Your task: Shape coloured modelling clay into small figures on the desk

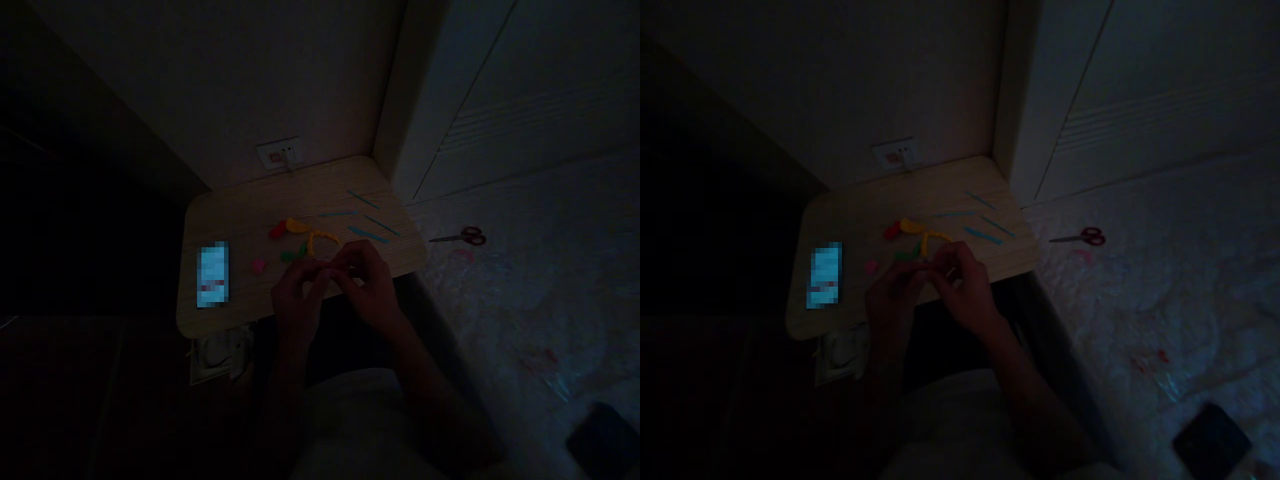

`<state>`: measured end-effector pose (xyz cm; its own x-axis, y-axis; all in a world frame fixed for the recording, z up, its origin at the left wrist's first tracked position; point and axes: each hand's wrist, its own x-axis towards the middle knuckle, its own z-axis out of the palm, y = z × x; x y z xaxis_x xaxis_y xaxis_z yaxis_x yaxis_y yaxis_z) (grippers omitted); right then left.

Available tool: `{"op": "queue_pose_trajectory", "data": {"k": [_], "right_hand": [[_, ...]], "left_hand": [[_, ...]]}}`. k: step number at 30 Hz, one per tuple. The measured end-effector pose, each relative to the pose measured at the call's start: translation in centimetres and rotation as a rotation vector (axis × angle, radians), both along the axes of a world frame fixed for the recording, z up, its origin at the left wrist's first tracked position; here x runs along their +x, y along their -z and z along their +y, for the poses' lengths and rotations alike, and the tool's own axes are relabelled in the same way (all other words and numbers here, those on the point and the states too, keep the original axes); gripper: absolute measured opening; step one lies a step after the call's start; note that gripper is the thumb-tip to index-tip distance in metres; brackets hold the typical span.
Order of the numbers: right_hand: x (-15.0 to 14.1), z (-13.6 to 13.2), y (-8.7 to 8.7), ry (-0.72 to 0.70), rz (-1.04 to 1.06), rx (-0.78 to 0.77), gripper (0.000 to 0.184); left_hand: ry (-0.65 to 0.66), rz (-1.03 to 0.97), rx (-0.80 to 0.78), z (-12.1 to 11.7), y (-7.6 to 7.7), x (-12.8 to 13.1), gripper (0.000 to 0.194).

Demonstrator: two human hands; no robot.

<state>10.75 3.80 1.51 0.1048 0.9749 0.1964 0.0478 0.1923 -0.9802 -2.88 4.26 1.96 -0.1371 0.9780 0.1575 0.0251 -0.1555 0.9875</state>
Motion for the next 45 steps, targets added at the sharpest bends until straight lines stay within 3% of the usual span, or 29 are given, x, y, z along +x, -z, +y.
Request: {"op": "queue_pose_trajectory", "data": {"k": [5, 9, 14, 22, 36, 40, 45], "right_hand": [[0.5, 0.0, -0.2, -0.052, 0.038, -0.039, 0.018], [0.5, 0.1, -0.3, -0.158, -0.008, -0.103, 0.025], [0.3, 0.1, -0.1, -0.148, -0.048, -0.105, 0.021], [0.9, -0.1, -0.5, -0.262, 0.046, -0.105, 0.021], [1.1, -0.5, -1.0, -0.2, -0.103, 0.04, 0.012], [1.3, -0.5, -1.1, -0.187, -0.187, 0.117, 0.013], [1.4, -0.5, -0.9, -0.191, -0.249, 0.151, 0.013]], "left_hand": [[-0.026, -0.157, -0.1, 0.2, 0.9, -0.2, 0.02], [-0.022, -0.281, -0.159, 0.1, 1.6, 0.1, 0.025], [-0.004, -0.338, -0.149, -0.1, 1.4, 0.3, 0.023], [0.199, -0.284, -0.042, 0.2, 1.0, -0.7, 0.024], [0.147, -0.267, 0.021, 0.0, 1.4, -0.8, 0.017], [0.155, -0.147, 0.072, 0.1, 1.0, -1.2, 0.019], [0.156, -0.018, 0.154, 0.4, 0.6, -1.6, 0.007]]}}
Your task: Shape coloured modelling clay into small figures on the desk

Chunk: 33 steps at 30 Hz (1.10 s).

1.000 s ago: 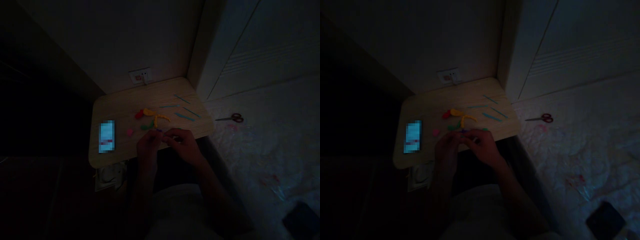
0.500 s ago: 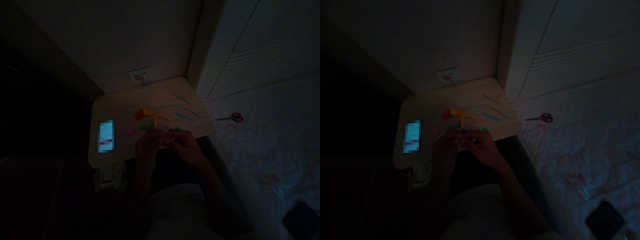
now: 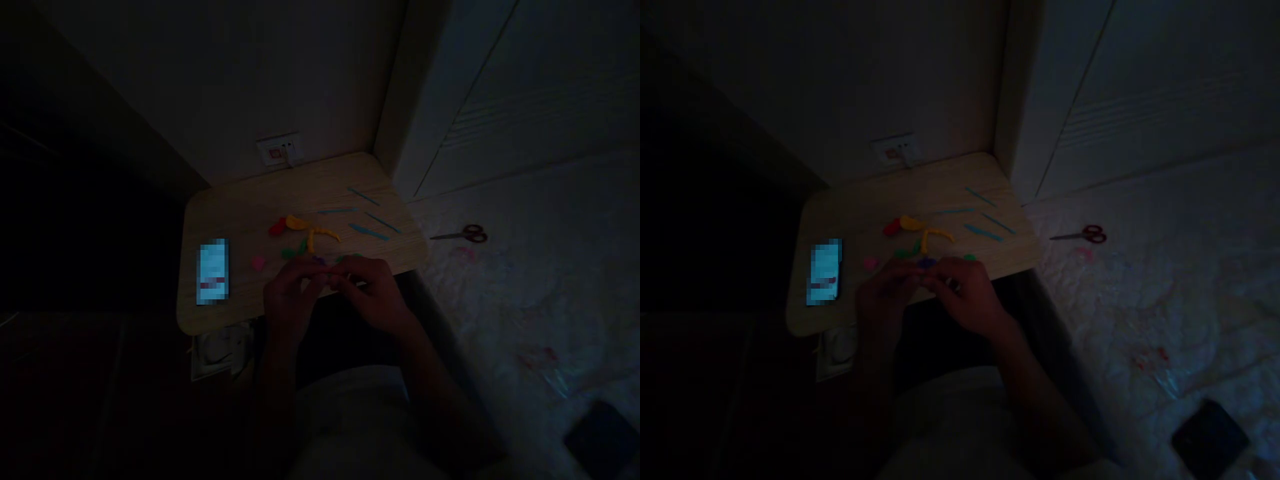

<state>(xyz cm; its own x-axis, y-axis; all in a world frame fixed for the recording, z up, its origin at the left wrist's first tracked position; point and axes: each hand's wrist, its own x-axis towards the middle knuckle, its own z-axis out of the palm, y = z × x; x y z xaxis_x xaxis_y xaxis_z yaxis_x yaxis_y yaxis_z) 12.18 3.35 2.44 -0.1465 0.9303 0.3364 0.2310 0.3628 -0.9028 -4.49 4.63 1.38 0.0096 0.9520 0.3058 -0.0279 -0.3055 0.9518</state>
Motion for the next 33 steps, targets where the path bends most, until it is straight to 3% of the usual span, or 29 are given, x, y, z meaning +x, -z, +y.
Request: {"op": "queue_pose_trajectory", "data": {"k": [6, 11, 15, 22, 29, 33], "right_hand": [[0.01, 0.09, -0.33, -0.006, -0.068, 0.045, 0.017], [-0.06, 0.16, -0.17, 0.027, -0.111, 0.062, 0.018], [-0.13, 0.19, -0.16, 0.015, -0.097, 0.053, 0.021], [-0.1, 0.02, -0.23, 0.089, -0.022, -0.077, 0.016], [-0.49, 0.11, 0.19, 0.134, 0.047, -0.147, 0.009], [-0.57, 0.17, 0.27, 0.156, 0.162, -0.237, 0.017]], "left_hand": [[-0.04, -0.026, -0.04, -0.15, -0.1, 0.28, 0.008], [-0.055, -0.014, -0.102, -0.39, -0.05, 0.38, 0.02], [-0.089, 0.017, -0.063, -0.28, 0.14, 0.45, 0.012], [-0.182, 0.039, -0.116, -0.16, -0.38, 0.53, 0.016], [-0.129, -0.03, -0.135, -0.43, -0.28, 0.68, 0.015], [-0.092, -0.161, -0.227, -0.47, -0.09, 0.72, 0.033]]}}
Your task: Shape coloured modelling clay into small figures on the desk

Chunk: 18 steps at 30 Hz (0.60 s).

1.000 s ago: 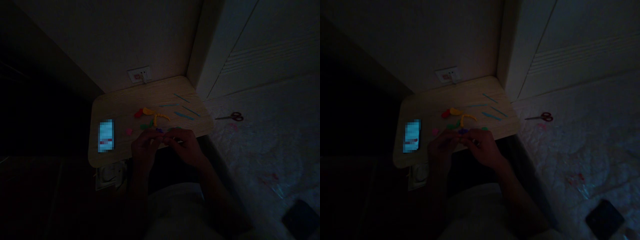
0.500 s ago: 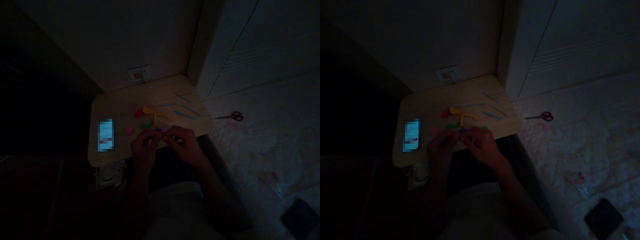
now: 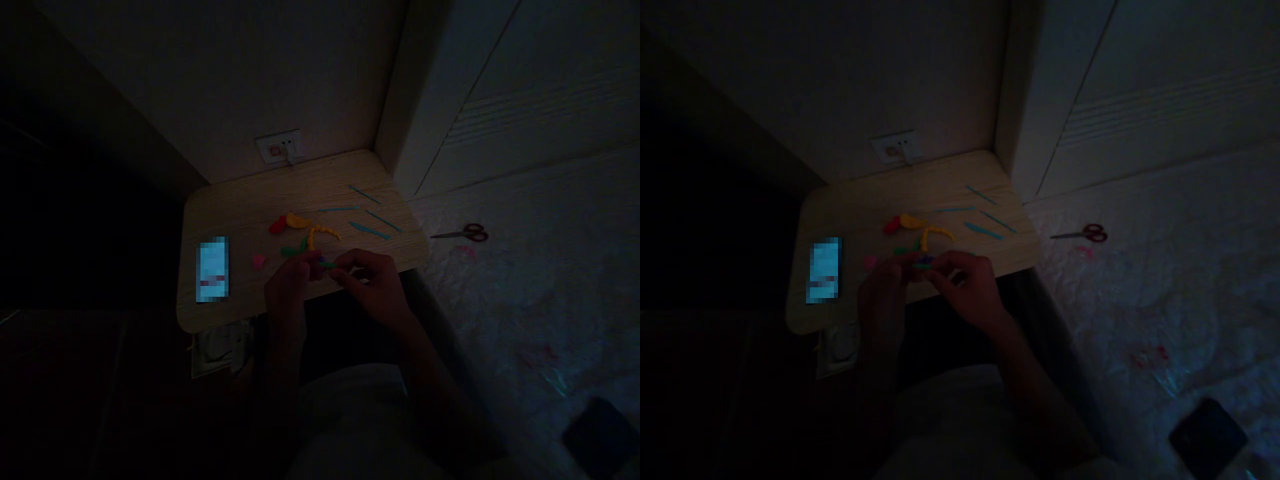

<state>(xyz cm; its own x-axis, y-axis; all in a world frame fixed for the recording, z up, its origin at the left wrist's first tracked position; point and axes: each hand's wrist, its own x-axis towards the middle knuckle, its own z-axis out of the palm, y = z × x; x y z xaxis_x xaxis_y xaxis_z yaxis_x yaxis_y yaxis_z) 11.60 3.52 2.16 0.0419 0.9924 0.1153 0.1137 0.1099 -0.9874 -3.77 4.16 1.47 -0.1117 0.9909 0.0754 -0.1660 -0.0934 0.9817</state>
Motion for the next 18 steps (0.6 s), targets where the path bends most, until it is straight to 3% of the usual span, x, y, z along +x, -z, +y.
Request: {"op": "queue_pose_trajectory", "data": {"k": [4, 10, 18], "right_hand": [[0.01, 0.04, -0.06, -0.008, 0.042, -0.044, 0.024], [0.09, 0.02, 0.13, -0.04, -0.001, -0.016, 0.013], [0.52, 0.05, -0.1, -0.046, 0.009, -0.042, 0.013]], "left_hand": [[-0.023, 0.059, 0.009, 0.08, -0.25, 0.02, 0.032], [-0.017, 0.204, 0.022, 0.05, -0.47, 0.09, 0.015], [0.004, 0.161, 0.028, 0.12, -0.15, -0.03, 0.018]]}}
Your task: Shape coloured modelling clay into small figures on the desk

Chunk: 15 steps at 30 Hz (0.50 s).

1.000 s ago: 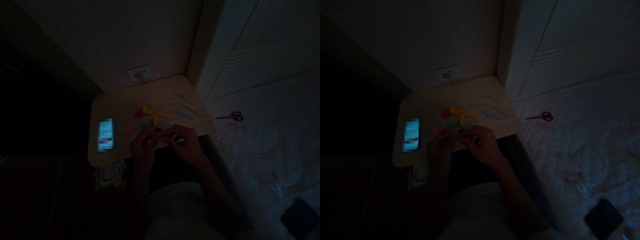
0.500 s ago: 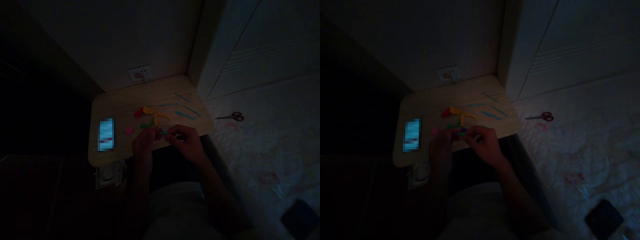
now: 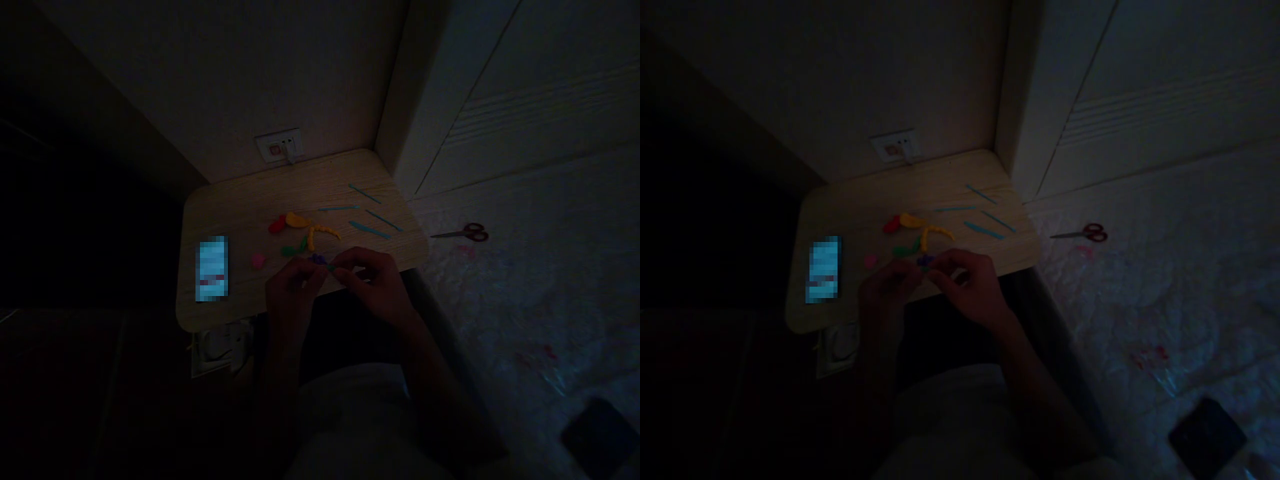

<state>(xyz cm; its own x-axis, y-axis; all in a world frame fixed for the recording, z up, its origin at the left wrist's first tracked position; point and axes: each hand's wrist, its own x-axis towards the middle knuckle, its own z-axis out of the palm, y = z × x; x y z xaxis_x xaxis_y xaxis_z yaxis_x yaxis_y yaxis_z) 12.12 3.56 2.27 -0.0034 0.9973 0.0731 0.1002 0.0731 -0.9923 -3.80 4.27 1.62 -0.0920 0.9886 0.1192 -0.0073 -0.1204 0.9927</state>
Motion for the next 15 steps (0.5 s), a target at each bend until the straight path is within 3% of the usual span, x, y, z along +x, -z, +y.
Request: {"op": "queue_pose_trajectory", "data": {"k": [7, 15], "right_hand": [[-0.16, 0.21, 0.29, -0.002, 0.141, -0.081, 0.013], [-0.17, 0.12, 0.02, -0.044, 0.178, -0.119, 0.02]], "left_hand": [[0.061, -0.049, -0.04, -0.08, 0.28, 0.0, 0.037], [0.048, 0.062, 0.009, -0.17, -0.19, 0.05, 0.023]]}}
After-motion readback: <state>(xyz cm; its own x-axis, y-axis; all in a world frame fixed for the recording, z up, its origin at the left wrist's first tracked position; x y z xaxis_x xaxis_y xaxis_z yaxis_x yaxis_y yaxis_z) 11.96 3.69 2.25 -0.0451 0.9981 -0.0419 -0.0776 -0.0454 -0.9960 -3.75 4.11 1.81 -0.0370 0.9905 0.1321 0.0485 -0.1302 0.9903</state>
